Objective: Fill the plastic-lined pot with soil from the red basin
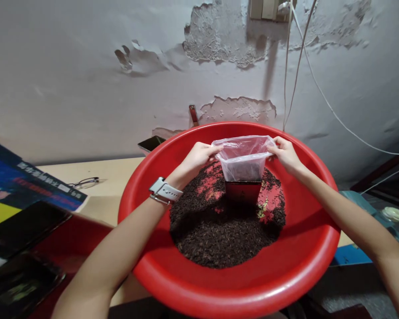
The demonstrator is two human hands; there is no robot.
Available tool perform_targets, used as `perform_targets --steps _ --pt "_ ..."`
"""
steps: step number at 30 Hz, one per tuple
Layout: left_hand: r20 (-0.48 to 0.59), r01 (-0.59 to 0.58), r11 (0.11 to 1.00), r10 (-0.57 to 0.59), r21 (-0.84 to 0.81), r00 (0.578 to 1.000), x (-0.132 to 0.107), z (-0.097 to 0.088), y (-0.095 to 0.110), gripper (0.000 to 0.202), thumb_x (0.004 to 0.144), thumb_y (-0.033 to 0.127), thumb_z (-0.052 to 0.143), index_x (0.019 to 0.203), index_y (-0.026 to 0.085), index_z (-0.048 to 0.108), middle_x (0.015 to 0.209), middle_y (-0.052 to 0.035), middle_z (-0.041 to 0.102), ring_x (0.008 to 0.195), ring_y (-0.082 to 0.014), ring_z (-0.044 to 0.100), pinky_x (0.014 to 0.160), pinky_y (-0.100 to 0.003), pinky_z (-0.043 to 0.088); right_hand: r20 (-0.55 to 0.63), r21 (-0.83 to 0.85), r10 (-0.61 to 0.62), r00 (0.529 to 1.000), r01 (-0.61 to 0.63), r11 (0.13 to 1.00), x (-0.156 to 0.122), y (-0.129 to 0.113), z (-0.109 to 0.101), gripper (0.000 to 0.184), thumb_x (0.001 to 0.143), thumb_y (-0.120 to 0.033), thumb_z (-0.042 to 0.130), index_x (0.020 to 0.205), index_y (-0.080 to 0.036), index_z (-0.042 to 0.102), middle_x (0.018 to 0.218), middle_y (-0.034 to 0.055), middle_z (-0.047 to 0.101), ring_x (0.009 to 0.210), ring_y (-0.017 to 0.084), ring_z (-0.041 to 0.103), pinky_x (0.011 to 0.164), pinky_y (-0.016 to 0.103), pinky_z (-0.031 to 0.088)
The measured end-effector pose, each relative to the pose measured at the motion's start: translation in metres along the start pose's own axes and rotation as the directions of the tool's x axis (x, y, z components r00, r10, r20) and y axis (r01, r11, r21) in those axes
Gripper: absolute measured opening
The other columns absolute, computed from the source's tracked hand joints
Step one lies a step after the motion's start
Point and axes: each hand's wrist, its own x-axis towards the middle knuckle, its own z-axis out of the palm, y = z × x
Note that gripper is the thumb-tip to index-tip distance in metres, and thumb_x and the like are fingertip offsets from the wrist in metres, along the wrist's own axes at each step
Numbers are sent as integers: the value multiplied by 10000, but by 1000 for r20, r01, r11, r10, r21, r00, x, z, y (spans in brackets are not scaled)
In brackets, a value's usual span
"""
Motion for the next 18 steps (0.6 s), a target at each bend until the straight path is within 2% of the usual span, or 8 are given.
perform_targets --steps 2,6,10,12,15,17,18 --pt "-67 -51 997 46 -63 997 -2 2 2 419 786 254 597 423 162 409 396 58 330 405 -41 248 430 -203 177 -30 34 -74 997 75 997 0 3 1 113 778 -221 576 765 -202 466 599 -36 576 512 100 533 550 248 442" --pt "-156 -87 988 67 -129 986 -6 5 3 378 761 264 598 444 164 418 402 58 337 403 -44 250 427 -205 183 -54 34 -157 986 159 987 1 8 2 160 764 -290 607 766 -206 471 630 -39 570 541 109 536 568 264 453" --pt "-226 -136 985 109 -109 968 -4 7 0 382 757 272 580 433 169 405 390 64 311 403 -47 234 439 -211 181 -93 -22 -290 953 289 957 1 16 6 184 792 -354 597 787 -213 479 699 -22 579 615 124 553 628 291 473" --pt "-206 -113 993 104 -29 973 -1 6 -4 409 734 278 600 408 173 376 386 66 290 411 -48 221 451 -219 169 -72 -61 -284 956 280 958 1 20 7 192 796 -369 588 780 -212 478 701 -19 576 633 128 551 643 295 470" --pt "-173 -74 983 103 168 980 2 3 -9 441 722 337 632 393 174 389 387 57 295 427 -64 255 477 -237 180 -23 -125 -212 977 208 970 2 21 5 181 785 -363 572 771 -203 488 701 -8 581 644 136 554 650 300 460" --pt "-173 -84 931 154 356 973 0 1 -7 435 739 372 635 412 177 425 402 37 344 456 -98 346 506 -251 228 -10 -235 -171 985 164 958 0 15 1 177 782 -362 560 755 -199 495 683 1 579 633 145 546 649 311 453" --pt "-192 -98 885 205 456 960 -2 0 -5 402 752 383 635 449 176 469 431 23 400 491 -121 405 528 -257 263 -24 -308 -192 981 175 935 -1 10 -2 183 781 -369 563 760 -198 502 690 9 583 639 152 545 657 320 453"
